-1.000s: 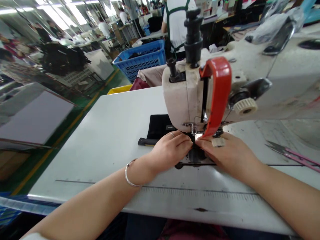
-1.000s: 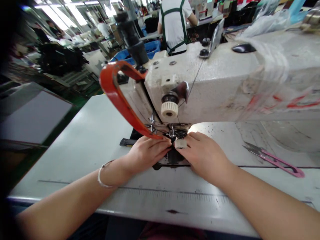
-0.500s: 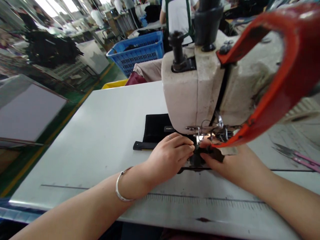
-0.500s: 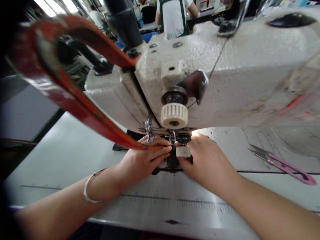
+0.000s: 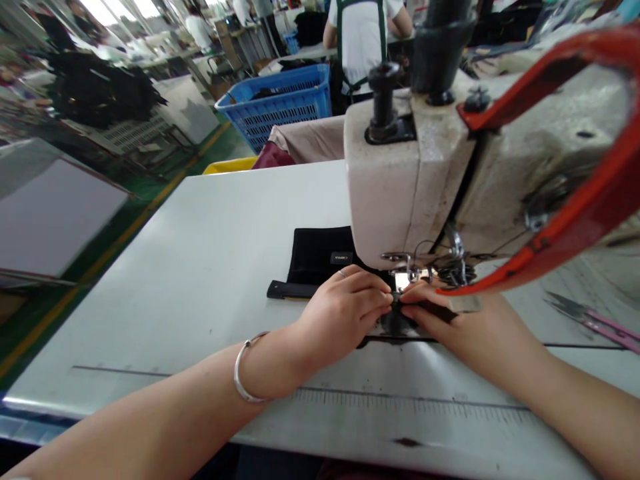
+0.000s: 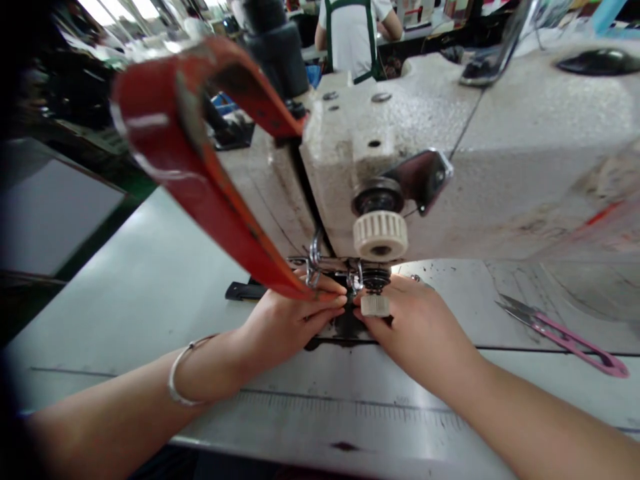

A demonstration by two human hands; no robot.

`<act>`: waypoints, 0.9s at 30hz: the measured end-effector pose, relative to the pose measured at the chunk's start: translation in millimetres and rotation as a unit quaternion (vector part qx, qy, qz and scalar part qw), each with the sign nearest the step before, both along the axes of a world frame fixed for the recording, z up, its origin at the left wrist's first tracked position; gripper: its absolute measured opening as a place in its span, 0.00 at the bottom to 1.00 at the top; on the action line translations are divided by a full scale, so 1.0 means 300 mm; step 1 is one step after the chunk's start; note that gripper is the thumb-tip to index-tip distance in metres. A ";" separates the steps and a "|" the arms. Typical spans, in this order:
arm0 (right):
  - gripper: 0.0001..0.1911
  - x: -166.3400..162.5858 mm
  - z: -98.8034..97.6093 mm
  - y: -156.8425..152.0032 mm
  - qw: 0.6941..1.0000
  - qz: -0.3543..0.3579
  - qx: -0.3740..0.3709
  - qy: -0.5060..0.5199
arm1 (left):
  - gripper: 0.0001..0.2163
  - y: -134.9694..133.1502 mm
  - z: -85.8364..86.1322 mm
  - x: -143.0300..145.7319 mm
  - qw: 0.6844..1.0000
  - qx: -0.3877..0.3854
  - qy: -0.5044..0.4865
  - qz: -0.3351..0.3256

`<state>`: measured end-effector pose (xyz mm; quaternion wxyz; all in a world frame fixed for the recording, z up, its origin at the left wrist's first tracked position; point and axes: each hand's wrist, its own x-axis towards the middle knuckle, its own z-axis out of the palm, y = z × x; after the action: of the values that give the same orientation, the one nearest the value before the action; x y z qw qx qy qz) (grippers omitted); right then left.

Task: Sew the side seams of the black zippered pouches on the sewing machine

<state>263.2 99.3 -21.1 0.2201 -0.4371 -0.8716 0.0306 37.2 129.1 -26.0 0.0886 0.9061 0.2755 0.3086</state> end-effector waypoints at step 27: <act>0.16 -0.003 -0.007 0.024 0.997 -0.002 0.066 -0.028 | 0.10 0.060 -0.006 0.024 0.999 -0.002 0.004 0.047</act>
<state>262.2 106.6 -23.3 0.2237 -0.4237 -0.8769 -0.0393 44.5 147.0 -28.0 0.0747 0.8933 0.3185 0.3080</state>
